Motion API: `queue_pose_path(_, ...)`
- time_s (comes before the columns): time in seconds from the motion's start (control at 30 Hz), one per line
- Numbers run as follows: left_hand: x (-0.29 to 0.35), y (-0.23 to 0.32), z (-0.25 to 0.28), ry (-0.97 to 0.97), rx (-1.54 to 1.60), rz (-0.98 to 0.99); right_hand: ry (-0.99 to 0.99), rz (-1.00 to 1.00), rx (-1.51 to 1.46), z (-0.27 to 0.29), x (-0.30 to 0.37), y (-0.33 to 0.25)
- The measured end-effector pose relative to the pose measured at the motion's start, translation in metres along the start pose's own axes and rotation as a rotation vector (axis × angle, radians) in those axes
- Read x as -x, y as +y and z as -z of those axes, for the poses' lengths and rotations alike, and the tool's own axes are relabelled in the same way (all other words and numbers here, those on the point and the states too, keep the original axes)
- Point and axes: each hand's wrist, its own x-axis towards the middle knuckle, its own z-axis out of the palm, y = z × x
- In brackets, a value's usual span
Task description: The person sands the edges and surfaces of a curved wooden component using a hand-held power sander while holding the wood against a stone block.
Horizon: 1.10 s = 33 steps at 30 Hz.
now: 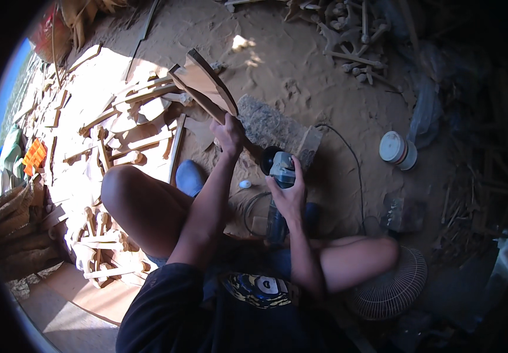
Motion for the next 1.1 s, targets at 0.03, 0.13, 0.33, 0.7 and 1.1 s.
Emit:
queue_pose_path(0.03, 0.002, 0.001, -0.001, -0.001, 0.002, 0.000, 0.001, 0.002, 0.001, 0.001, 0.000, 0.001)
queue_pose_path(0.13, 0.001, 0.001, 0.003, -0.040, 0.013, 0.009, -0.016, -0.039, 0.066, 0.002, 0.004, 0.001)
queue_pose_path(0.33, 0.004, -0.005, 0.004, -0.011, 0.051, 0.037, 0.029, -0.078, 0.008, 0.007, 0.008, -0.007)
queue_pose_path(0.7, 0.006, -0.033, 0.010, -0.214, -0.018, -0.176, -0.042, -0.003, 0.021, 0.006, 0.003, -0.021)
queue_pose_path(1.1, 0.005, -0.039, 0.020, -0.322, 0.048, -0.002, -0.042, -0.047, 0.100, 0.012, 0.009, -0.027)
